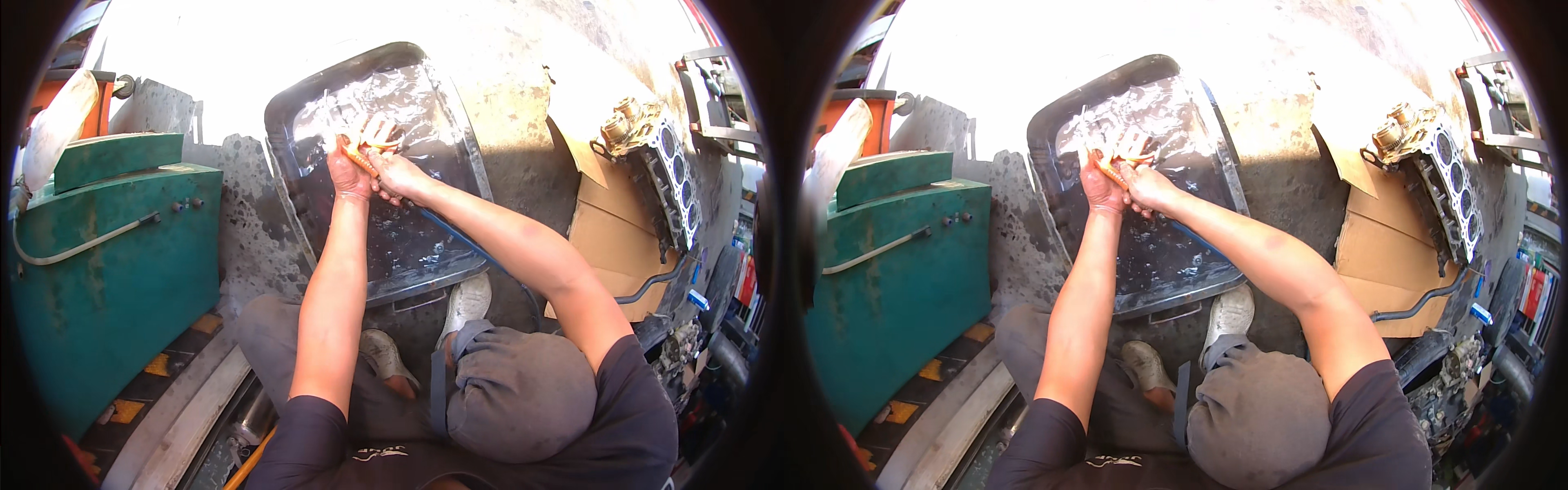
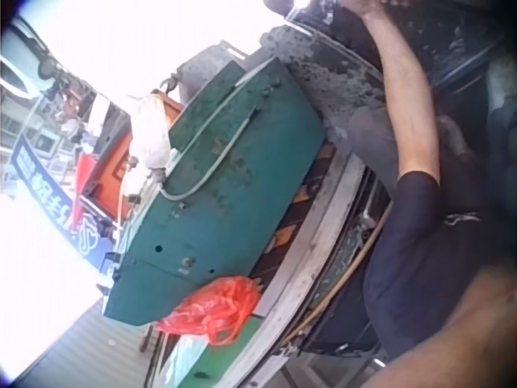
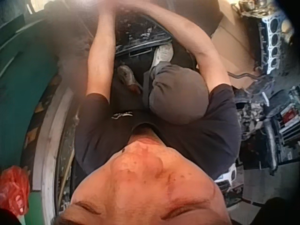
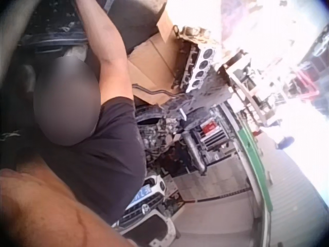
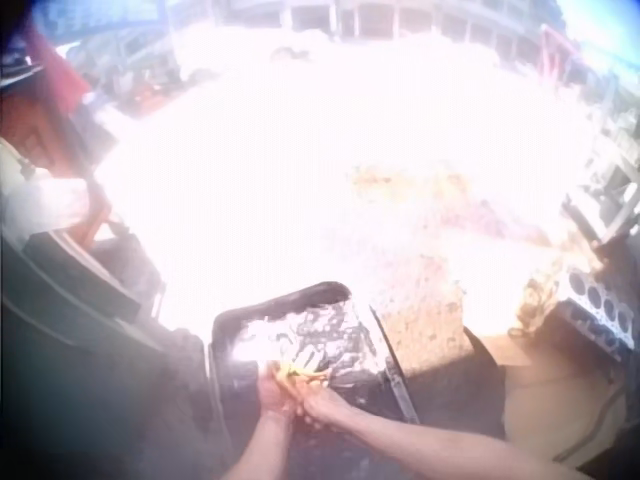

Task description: The person cleans a metal engine block by first washing a tool in a tray of water, then using a screwdriver to scrape residue from the block's surface, and finally spraying a cleaning agent into the cylinder openings.

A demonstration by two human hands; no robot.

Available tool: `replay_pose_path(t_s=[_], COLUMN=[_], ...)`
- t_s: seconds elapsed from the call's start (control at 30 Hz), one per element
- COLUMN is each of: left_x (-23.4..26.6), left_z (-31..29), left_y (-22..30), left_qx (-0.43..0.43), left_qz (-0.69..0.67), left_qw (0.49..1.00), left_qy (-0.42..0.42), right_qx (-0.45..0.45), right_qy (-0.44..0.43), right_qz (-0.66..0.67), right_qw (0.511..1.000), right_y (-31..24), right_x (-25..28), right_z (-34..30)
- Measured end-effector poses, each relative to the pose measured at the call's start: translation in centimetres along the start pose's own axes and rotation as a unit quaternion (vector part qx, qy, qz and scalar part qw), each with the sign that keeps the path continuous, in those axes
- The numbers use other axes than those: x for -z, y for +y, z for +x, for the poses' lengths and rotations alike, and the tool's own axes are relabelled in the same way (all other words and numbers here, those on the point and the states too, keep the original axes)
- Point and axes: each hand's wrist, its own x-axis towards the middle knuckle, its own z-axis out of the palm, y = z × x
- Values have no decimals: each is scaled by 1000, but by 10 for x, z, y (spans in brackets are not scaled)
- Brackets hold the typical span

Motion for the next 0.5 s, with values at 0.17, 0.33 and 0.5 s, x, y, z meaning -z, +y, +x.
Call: replay_pose_path(t_s=[0.17,0.33,0.5], left_x=[25,49,73], left_z=[-9,-5,-12], left_y=[-3,-15,-3], left_qx=[21,86,29], left_qz=[-127,-178,-117], left_qw=[990,979,991], left_qy=[-50,-50,-65], right_qx=[279,245,226], right_qy=[344,259,137], right_qz=[-403,-434,-479], right_qw=[801,827,837], right_y=[2,41,13], right_x=[13,42,-31], right_z=[6,46,-12])
